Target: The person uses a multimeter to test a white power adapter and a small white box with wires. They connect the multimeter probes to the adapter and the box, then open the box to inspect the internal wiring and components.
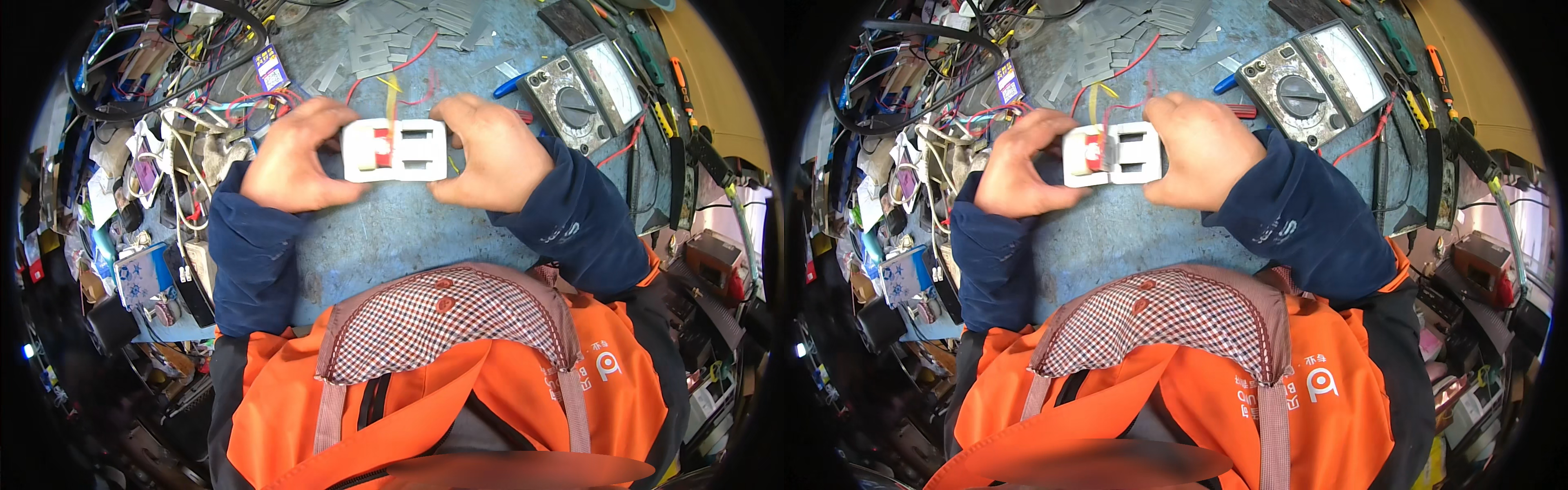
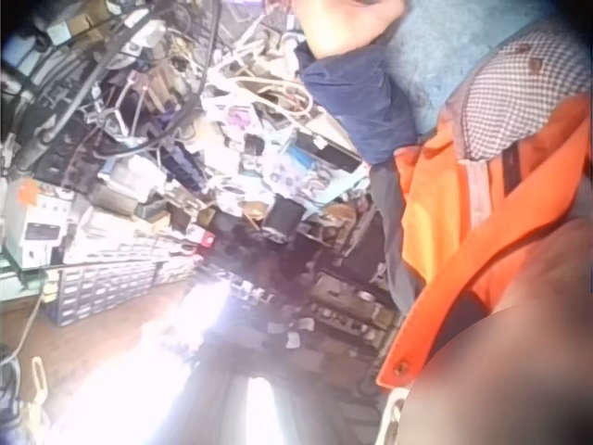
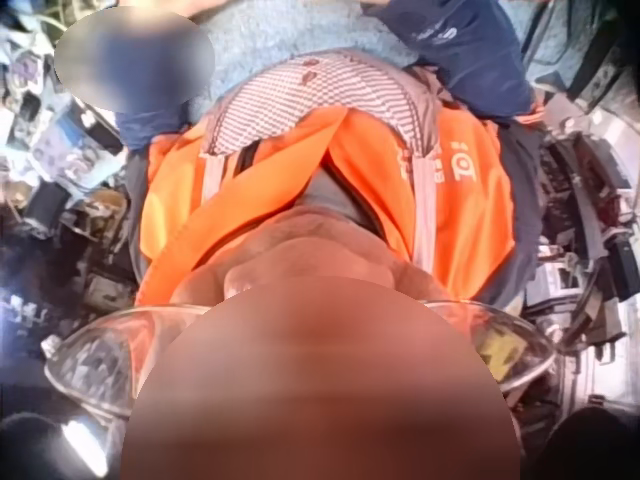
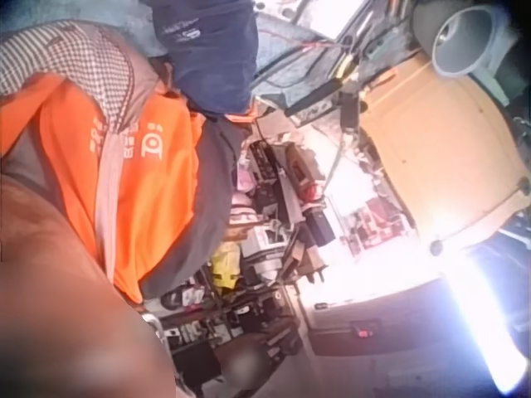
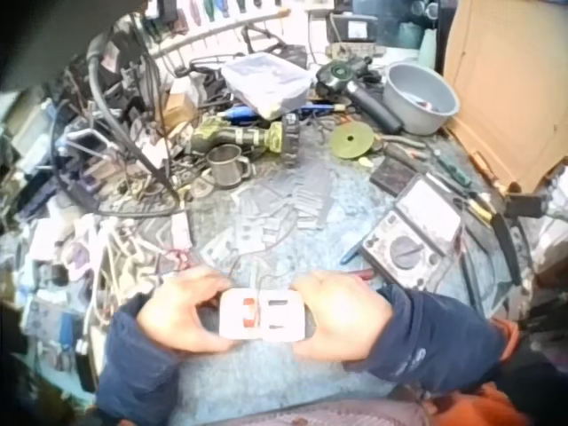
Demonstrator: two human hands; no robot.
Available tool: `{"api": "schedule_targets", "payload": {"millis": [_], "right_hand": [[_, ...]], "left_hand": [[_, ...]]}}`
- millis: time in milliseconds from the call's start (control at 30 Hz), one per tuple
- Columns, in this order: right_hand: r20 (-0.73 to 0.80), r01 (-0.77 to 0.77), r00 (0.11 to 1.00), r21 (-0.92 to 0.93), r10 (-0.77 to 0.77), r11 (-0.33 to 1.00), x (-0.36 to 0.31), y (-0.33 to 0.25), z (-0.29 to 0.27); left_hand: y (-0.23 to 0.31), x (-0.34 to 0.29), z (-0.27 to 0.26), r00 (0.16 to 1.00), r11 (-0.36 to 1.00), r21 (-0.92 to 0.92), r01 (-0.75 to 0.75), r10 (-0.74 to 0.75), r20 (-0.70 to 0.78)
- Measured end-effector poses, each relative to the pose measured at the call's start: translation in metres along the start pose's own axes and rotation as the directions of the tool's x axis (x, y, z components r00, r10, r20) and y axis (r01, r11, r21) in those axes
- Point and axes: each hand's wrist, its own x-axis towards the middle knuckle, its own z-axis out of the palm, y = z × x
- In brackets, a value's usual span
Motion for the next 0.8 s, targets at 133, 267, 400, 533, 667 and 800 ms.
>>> {"api": "schedule_targets", "payload": {"millis": [133, 267, 400, 533, 667, 800], "right_hand": [[-0.013, 0.017, 1.0, -0.083, -0.018, 0.996, -0.002, 0.002, -0.013], [-0.294, 0.026, 0.951, -0.222, -0.092, 0.975, 0.006, -0.001, -0.038], [-0.374, 0.109, 0.88, -0.438, -0.291, 0.893, 0.013, -0.004, -0.04], [-0.243, 0.209, 0.935, -0.209, -0.258, 0.955, 0.013, -0.009, -0.007], [-0.067, 0.14, 0.987, -0.066, -0.144, 0.988, 0.022, -0.008, 0.018], [-0.086, 0.116, 0.987, -0.204, -0.136, 0.972, 0.028, -0.01, 0.027]], "left_hand": [[-0.005, -0.004, -0.018, 0.998, 0.998, -0.025, 0.052, -0.053, -0.043], [-0.012, 0.0, -0.017, 0.995, 0.997, 0.01, 0.077, -0.076, -0.065], [-0.015, -0.001, -0.018, 0.995, 0.995, 0.055, 0.088, -0.086, -0.041], [-0.011, 0.002, -0.016, 0.997, 0.996, 0.054, 0.073, -0.072, -0.027], [-0.018, 0.002, -0.01, 0.996, 0.996, 0.018, 0.086, -0.086, -0.012], [-0.013, 0.002, -0.006, 0.998, 0.997, 0.046, 0.057, -0.056, -0.009]]}}
